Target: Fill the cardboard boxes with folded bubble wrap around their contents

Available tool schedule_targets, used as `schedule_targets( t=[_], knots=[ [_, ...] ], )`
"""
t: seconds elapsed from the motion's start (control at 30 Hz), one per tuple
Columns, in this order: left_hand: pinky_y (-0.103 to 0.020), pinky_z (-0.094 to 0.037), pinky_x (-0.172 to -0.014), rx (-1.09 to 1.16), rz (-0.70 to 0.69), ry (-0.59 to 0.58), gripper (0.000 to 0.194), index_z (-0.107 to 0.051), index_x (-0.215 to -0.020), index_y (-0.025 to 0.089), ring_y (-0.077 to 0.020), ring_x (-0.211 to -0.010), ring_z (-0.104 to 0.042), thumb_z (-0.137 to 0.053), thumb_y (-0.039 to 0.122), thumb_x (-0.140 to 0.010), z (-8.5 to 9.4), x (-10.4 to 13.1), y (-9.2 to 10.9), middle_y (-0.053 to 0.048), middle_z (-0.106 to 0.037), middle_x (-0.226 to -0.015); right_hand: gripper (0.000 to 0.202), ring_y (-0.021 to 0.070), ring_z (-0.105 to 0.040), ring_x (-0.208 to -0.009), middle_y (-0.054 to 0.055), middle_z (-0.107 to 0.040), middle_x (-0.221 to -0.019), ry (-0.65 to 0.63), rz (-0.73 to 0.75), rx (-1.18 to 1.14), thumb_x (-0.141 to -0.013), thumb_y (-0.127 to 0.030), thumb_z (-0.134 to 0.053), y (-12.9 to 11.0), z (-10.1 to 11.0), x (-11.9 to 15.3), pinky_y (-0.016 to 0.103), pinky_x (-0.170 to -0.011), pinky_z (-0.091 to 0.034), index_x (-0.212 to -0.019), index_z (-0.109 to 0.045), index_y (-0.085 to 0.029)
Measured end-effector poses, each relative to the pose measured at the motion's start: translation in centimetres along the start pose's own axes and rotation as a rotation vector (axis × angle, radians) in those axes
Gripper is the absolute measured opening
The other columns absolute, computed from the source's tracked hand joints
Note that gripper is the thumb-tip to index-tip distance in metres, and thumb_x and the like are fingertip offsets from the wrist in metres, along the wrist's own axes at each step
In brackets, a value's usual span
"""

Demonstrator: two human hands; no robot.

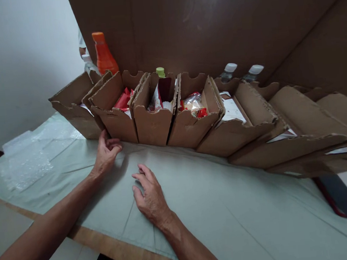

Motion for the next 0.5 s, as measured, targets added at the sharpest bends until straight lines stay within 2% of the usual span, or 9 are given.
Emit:
schedule_targets(
  t=[0.07, 0.13, 0.2, 0.3, 0.37, 0.43, 0.5],
  knots=[
    [-0.044, -0.056, -0.095, -0.139, -0.068, -0.118, 0.071, -0.045, -0.15, 0.016, -0.023, -0.098, -0.07, -0.062, 0.027, -0.083, 0.0, 2.1, 0.4, -0.012, -0.07, -0.112, 0.033, 0.0272, -0.061, -0.135, 0.015, -0.057, -0.15, 0.0, -0.002, 0.001, -0.089, -0.018, -0.06, 0.0, 0.0, 0.0, 0.048, -0.115, -0.05, -0.119, -0.07, -0.023],
    [-0.052, -0.052, -0.105, -0.303, -0.184, -0.266, 0.047, -0.065, -0.129, 0.016, -0.0306, -0.115, -0.067, -0.062, 0.028, -0.084, 0.0, 5.1, 1.1, -0.016, -0.071, -0.119, 0.031, 0.0279, -0.06, -0.135, 0.015, -0.059, -0.148, 0.004, -0.006, 0.002, -0.09, -0.018, -0.059, 0.0, 0.1, 0.0, 0.049, -0.116, -0.049, -0.118, -0.072, -0.023],
    [-0.059, -0.044, -0.115, -0.457, -0.328, -0.406, 0.036, -0.072, -0.118, 0.018, -0.0362, -0.134, -0.057, -0.063, 0.025, -0.083, 0.1, 8.7, 1.9, -0.017, -0.069, -0.134, 0.029, 0.0283, -0.06, -0.135, 0.015, -0.061, -0.146, 0.013, -0.008, 0.007, -0.09, -0.019, -0.059, 0.1, 0.2, 0.0, 0.049, -0.115, -0.049, -0.115, -0.073, -0.023],
    [-0.062, -0.036, -0.122, -0.708, -0.511, -0.597, 0.048, -0.064, -0.137, 0.023, -0.0349, -0.149, -0.044, -0.06, 0.021, -0.089, 0.4, 14.1, 2.1, -0.013, -0.055, -0.157, 0.024, 0.0273, -0.064, -0.13, 0.014, -0.065, -0.141, 0.017, -0.025, 0.017, -0.092, -0.022, -0.058, 0.2, 0.6, -0.4, 0.046, -0.109, -0.055, -0.109, -0.074, -0.022],
    [-0.061, -0.036, -0.123, -0.8, -0.554, -0.644, 0.054, -0.058, -0.145, 0.025, -0.0327, -0.152, -0.042, -0.06, 0.021, -0.091, 1.3, 16.4, 2.1, -0.011, -0.05, -0.161, 0.023, 0.0256, -0.068, -0.123, 0.013, -0.068, -0.137, -0.001, -0.032, 0.019, -0.094, -0.023, -0.056, -0.5, 0.8, -1.3, 0.041, -0.098, -0.06, -0.108, -0.074, -0.021],
    [-0.06, -0.038, -0.123, -0.84, -0.576, -0.646, 0.055, -0.056, -0.146, 0.026, -0.0316, -0.152, -0.042, -0.061, 0.021, -0.092, 2.3, 17.9, 2.2, -0.009, -0.049, -0.162, 0.027, 0.0227, -0.071, -0.112, 0.012, -0.071, -0.129, -0.039, -0.005, 0.029, -0.094, -0.022, -0.053, -2.4, 0.7, -3.1, 0.035, -0.087, -0.063, -0.113, -0.072, -0.02],
    [-0.058, -0.041, -0.121, -0.848, -0.605, -0.621, 0.054, -0.056, -0.145, 0.026, -0.0313, -0.151, -0.045, -0.061, 0.022, -0.092, 3.2, 18.8, 2.6, -0.008, -0.051, -0.16, 0.035, 0.0192, -0.073, -0.099, 0.01, -0.074, -0.12, -0.083, 0.059, 0.057, -0.094, -0.021, -0.051, -5.8, 0.2, -6.0, 0.03, -0.081, -0.061, -0.124, -0.068, -0.019]
  ],
)
Point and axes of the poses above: each hand's wrist, its own x-axis away from the middle knuckle, its own z-axis out of the back of the hand, y = z × x, the point moved 9 cm from there along -x, towards the middle knuckle
